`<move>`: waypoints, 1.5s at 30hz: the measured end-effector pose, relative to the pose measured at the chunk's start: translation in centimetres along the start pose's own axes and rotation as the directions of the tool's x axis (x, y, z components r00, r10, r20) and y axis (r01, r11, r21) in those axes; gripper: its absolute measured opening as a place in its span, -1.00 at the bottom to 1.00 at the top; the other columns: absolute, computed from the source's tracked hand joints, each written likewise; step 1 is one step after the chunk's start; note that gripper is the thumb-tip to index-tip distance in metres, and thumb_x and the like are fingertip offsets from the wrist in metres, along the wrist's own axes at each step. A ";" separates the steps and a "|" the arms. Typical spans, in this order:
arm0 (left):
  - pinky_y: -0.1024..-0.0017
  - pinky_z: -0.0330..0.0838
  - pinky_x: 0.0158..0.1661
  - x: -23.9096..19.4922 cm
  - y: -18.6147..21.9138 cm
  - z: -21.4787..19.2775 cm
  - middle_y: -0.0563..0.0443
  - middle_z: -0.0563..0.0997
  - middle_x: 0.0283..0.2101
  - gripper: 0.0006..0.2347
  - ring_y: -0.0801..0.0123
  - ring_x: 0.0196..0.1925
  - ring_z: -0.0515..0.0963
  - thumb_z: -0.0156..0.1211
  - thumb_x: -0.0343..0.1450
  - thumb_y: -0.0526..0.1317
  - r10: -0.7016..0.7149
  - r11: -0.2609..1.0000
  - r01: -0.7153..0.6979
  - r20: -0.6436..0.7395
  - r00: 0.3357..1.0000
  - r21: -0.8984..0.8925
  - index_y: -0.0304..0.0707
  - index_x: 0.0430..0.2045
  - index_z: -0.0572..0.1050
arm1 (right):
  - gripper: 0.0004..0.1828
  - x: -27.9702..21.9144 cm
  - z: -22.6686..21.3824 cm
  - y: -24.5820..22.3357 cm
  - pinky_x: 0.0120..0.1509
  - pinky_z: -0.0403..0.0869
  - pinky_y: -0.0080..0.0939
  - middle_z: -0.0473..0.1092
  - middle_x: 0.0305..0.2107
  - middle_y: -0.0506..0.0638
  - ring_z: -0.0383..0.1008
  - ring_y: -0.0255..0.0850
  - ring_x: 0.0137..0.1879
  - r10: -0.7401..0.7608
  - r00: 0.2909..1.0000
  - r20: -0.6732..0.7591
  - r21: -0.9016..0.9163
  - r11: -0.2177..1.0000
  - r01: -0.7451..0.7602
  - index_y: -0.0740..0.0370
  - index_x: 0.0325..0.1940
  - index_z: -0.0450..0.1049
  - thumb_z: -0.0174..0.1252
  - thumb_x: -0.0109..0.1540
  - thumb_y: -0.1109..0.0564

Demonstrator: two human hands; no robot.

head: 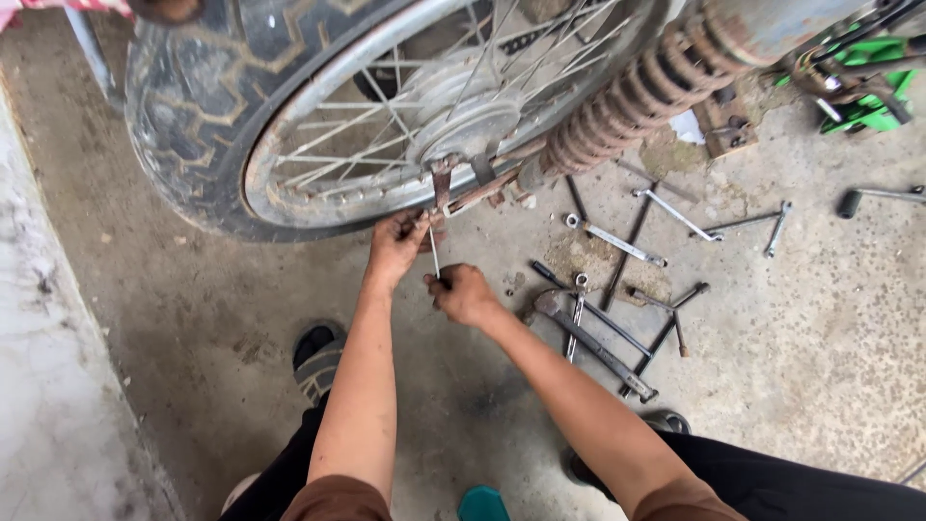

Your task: Repairing a motorcycle rear wheel assembly using various manual wrenches

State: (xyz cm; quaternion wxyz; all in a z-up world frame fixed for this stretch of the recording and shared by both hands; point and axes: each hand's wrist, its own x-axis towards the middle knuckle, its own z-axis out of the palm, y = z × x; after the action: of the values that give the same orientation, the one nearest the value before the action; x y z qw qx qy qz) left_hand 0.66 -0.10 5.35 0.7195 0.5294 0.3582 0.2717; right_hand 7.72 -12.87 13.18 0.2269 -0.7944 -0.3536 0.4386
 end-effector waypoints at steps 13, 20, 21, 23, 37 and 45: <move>0.23 0.68 -0.25 -0.9 2.8 -0.4 -0.20 0.71 -0.23 -0.68 0.14 -0.25 0.76 0.48 0.35 -0.14 -0.360 0.888 0.325 -0.053 0.932 -0.325 -0.38 -0.18 0.56 | -0.78 -2.3 -1.0 -3.6 -0.51 0.58 -0.11 0.45 -0.65 0.16 0.35 -0.27 -0.78 0.122 0.917 0.381 0.741 0.553 -0.381 0.30 -0.32 0.39 0.11 0.26 0.07; 0.20 0.69 -0.24 -0.3 1.5 -0.6 -0.25 0.70 -0.20 -0.81 0.02 -0.22 0.74 0.41 0.42 -0.27 -0.133 0.974 0.117 -0.070 0.989 -0.196 -0.31 -0.15 0.62 | -0.67 2.2 2.0 4.5 -0.38 0.62 -0.09 0.56 -0.46 0.22 0.59 -0.11 -0.54 0.093 0.990 0.103 0.272 0.955 -0.118 0.38 -0.12 0.58 0.08 0.32 0.04; 0.20 0.69 -0.24 -1.2 0.9 -0.5 -0.25 0.70 -0.20 -0.81 0.02 -0.22 0.74 0.41 0.42 -0.27 -0.141 0.972 0.124 -0.074 0.987 -0.198 -0.31 -0.15 0.62 | -0.67 2.3 2.8 5.6 -0.38 0.62 -0.09 0.56 -0.46 0.22 0.59 -0.11 -0.54 0.097 0.989 0.111 0.270 0.955 -0.124 0.38 -0.12 0.58 0.08 0.32 0.04; 0.18 0.67 -0.19 -0.7 0.5 -0.6 -0.35 0.68 -0.17 -0.79 -0.06 -0.17 0.72 0.39 0.43 -0.30 -0.063 0.985 0.043 -0.116 0.991 -0.166 -0.36 -0.09 0.62 | -0.70 4.7 3.4 6.6 -0.10 0.61 -0.24 0.54 -0.65 -0.11 0.63 -0.24 -0.45 0.108 0.994 0.021 0.035 0.994 -0.108 0.05 -0.02 0.61 0.11 0.30 -0.08; 0.40 0.62 -0.02 1.4 -4.9 -1.3 -0.08 0.73 -0.16 -0.71 0.42 -0.05 0.66 0.50 0.30 -0.42 0.210 0.976 -0.198 -0.148 0.967 0.092 -0.18 -0.12 0.69 | -0.66 13.3 4.5 6.5 -0.38 0.57 -0.35 0.51 -0.75 -0.07 0.56 -0.29 -0.62 0.165 0.982 -0.091 0.090 0.983 -0.157 0.12 0.08 0.54 0.06 0.34 -0.05; 0.37 0.68 -0.15 2.0 -6.3 -1.4 -0.21 0.72 -0.22 -0.79 0.38 -0.14 0.65 0.42 0.36 -0.45 0.176 0.984 -0.173 -0.190 0.966 0.035 -0.30 -0.15 0.68 | -0.55 8.2 4.0 6.5 -0.16 0.58 0.11 0.55 -0.59 0.13 0.64 0.13 -0.30 -0.018 0.985 -0.169 -0.103 0.995 0.001 0.29 -0.27 0.59 0.05 0.35 -0.15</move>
State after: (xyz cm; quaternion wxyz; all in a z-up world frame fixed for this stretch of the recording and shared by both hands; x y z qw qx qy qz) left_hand 0.78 0.38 -1.38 0.6497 0.5367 0.3807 0.3806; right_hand 9.64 -10.61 2.38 0.2171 -0.8379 -0.3588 0.3494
